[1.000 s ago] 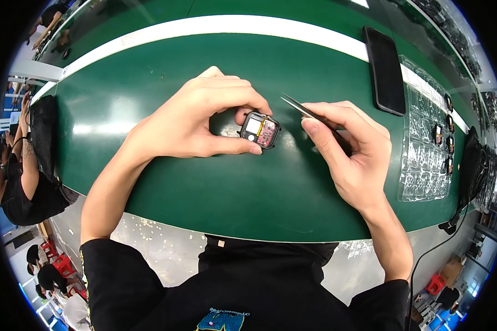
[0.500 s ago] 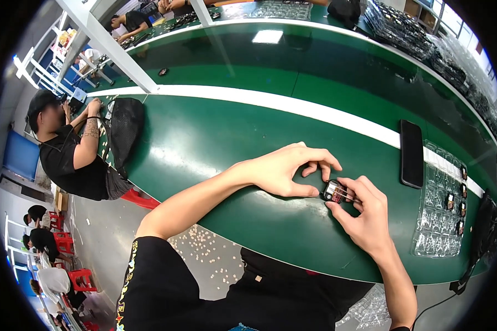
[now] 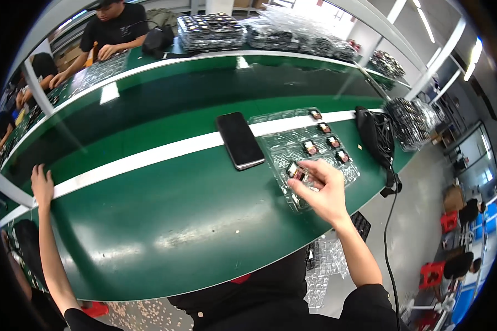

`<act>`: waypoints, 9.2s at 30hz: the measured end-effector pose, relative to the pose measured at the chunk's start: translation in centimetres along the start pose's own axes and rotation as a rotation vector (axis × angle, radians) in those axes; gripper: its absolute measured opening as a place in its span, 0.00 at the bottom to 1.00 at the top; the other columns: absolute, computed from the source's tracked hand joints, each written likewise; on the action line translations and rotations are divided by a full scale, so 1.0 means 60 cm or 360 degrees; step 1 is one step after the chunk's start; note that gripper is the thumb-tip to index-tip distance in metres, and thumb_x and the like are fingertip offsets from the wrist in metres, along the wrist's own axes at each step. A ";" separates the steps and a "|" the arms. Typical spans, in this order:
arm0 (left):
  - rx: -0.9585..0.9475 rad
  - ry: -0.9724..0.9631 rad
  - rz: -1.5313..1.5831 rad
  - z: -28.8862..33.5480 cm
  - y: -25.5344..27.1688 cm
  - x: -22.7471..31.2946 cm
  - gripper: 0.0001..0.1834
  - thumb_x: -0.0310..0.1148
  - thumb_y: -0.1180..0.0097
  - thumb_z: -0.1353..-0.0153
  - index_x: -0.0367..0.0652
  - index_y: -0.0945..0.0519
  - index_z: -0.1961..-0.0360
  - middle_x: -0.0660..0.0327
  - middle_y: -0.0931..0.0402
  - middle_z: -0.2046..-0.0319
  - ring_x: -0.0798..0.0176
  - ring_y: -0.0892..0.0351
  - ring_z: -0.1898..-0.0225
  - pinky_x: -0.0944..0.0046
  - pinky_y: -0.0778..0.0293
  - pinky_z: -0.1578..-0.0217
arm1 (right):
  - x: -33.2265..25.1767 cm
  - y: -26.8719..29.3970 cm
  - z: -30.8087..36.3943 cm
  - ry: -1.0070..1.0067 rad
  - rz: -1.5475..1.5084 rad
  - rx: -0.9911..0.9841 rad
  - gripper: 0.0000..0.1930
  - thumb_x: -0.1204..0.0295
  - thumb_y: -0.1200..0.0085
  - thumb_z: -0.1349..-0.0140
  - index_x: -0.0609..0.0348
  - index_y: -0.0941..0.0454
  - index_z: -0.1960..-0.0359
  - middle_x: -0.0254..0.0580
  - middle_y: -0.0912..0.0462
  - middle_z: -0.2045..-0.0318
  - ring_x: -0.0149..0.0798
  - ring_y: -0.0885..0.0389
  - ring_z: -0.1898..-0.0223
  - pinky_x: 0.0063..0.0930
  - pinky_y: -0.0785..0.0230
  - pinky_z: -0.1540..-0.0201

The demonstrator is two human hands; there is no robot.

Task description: Assembling or repairing small electronic components, likely smartwatches, using tweezers.

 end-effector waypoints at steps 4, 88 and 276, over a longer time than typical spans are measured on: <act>-0.0285 0.0332 -0.0338 -0.057 -0.058 -0.062 0.29 0.43 0.52 0.16 0.48 0.31 0.20 0.38 0.39 0.17 0.30 0.33 0.21 0.39 0.31 0.24 | 0.133 0.133 0.020 -0.0148 0.0525 0.0556 0.20 0.66 0.20 0.41 0.66 0.10 0.52 0.37 0.15 0.69 0.30 0.25 0.71 0.29 0.29 0.65; -0.1016 -0.1179 0.1845 0.260 0.397 0.604 0.31 0.36 0.16 0.50 0.44 0.09 0.42 0.64 0.16 0.64 0.64 0.33 0.71 0.61 0.35 0.60 | -0.111 -0.270 -0.021 0.0511 -0.0454 -0.0745 0.07 0.83 0.29 0.41 0.67 0.06 0.61 0.33 0.21 0.82 0.23 0.30 0.82 0.24 0.46 0.78; -0.0842 -0.1203 0.1734 0.267 0.413 0.616 0.30 0.35 0.16 0.45 0.45 0.12 0.40 0.58 0.19 0.47 0.52 0.23 0.47 0.53 0.28 0.43 | -0.099 -0.226 -0.024 0.0010 -0.0768 -0.0773 0.10 0.78 0.28 0.30 0.66 0.06 0.49 0.35 0.15 0.74 0.21 0.27 0.75 0.23 0.39 0.73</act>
Point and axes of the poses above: each hand's wrist, its own z-axis away from the middle knuckle, its own y-axis out of the back of the hand, x = y × z, the point moved 1 cm from there along -z, towards the middle knuckle
